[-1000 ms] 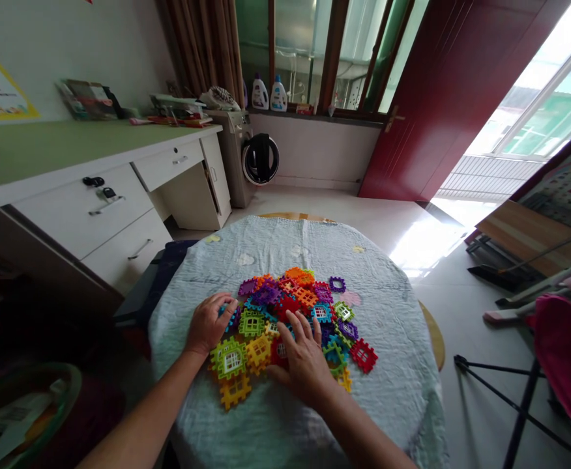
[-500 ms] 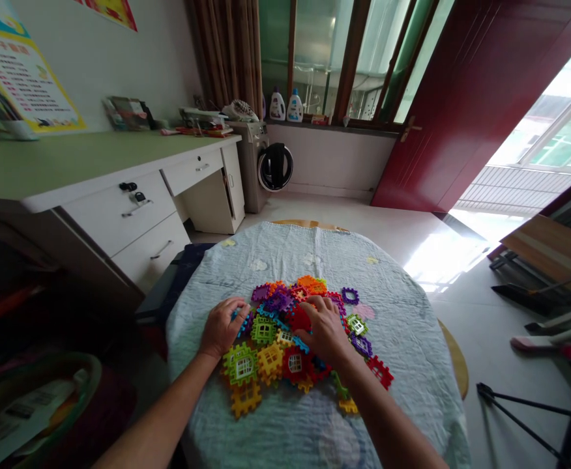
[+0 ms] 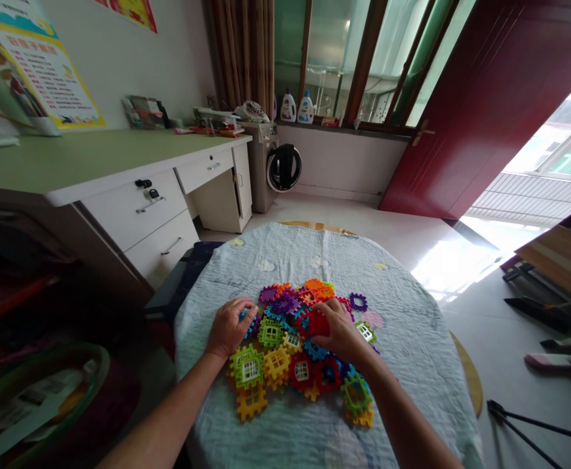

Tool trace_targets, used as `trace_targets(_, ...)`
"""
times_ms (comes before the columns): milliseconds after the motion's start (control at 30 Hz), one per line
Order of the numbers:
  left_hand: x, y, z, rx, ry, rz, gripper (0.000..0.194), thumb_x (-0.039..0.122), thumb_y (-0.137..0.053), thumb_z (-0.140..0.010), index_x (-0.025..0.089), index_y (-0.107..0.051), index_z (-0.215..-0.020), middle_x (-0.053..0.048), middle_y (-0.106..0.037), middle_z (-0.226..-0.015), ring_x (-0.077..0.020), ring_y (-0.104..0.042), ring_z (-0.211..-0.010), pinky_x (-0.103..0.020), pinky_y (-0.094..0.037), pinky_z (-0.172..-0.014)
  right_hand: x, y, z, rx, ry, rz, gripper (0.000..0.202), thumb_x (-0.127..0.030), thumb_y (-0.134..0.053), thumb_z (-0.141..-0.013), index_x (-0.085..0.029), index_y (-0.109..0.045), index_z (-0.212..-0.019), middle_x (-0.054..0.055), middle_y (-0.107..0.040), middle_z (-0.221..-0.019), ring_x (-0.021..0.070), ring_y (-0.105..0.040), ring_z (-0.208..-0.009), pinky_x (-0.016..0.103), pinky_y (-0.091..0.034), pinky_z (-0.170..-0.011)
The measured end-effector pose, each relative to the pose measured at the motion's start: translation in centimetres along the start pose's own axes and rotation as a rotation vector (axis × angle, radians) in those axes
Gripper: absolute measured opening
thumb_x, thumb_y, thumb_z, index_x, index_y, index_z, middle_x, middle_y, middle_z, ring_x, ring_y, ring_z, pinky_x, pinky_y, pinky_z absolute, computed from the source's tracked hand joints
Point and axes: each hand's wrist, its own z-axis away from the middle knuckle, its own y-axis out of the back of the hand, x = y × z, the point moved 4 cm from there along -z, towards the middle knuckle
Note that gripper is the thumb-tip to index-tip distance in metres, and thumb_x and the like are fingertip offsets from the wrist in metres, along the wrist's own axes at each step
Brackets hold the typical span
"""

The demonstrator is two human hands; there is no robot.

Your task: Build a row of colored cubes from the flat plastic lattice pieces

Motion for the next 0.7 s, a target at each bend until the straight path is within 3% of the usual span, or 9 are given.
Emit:
trace_targets(133,0.0,-0.1,0.0,-0.006,-0.002,-0.004,0.033,0.049,-0.049,-0.089,0.022,-0.067,-0.082,-0.007,-0.073,-0.101,-0.0243,-0.066,-0.1,-0.039,-0.049,-0.095,-0.3,1.7,-1.3,0.018,0.044,0.022,0.058,-0.017,-0.067,-0.073,-0.03,-0.056,-0.129,0.007,-0.051,-0.123,0.024,-0.047,-0.11,0.039,-0.04,-0.096)
trace_targets(267,-0.1,-0.1,0.0,-0.007,0.002,-0.003,0.033,0.049,-0.049,-0.088,0.022,-0.067,-0.081,-0.007,-0.073,-0.1,-0.0248,-0.066,-0.099,-0.041,-0.049,-0.096,-1.9,0.6,-1.5,-0.085,0.152,0.136,0.06,-0.011,-0.059,-0.075,-0.032,-0.055,-0.132,0.006,-0.053,-0.128,0.0244,-0.044,-0.116,0.038,-0.038,-0.098)
trace_targets(433,0.0,0.0,0.0,-0.005,-0.003,-0.003,0.032,0.048,-0.05,-0.088,0.022,-0.066,-0.08,-0.007,-0.073,-0.1,-0.0252,-0.066,-0.101,-0.041,-0.049,-0.096,-2.8,-0.6,-1.0,-0.181,0.185,0.238,0.067,-0.01,-0.055,-0.074,-0.031,-0.049,-0.138,0.008,-0.048,-0.138,0.0267,-0.041,-0.123,0.039,-0.038,-0.099)
trace_targets(700,-0.1,0.0,0.0,-0.003,-0.008,-0.006,0.032,0.048,-0.05,-0.088,0.022,-0.067,-0.081,-0.007,-0.073,-0.101,-0.0238,-0.065,-0.1,-0.04,-0.049,-0.096,-3.2,-0.9,-1.1,-0.159,0.28,0.338,0.051,-0.012,-0.047,-0.084,-0.026,-0.054,-0.132,0.011,-0.053,-0.131,0.028,-0.045,-0.12,0.042,-0.039,-0.097)
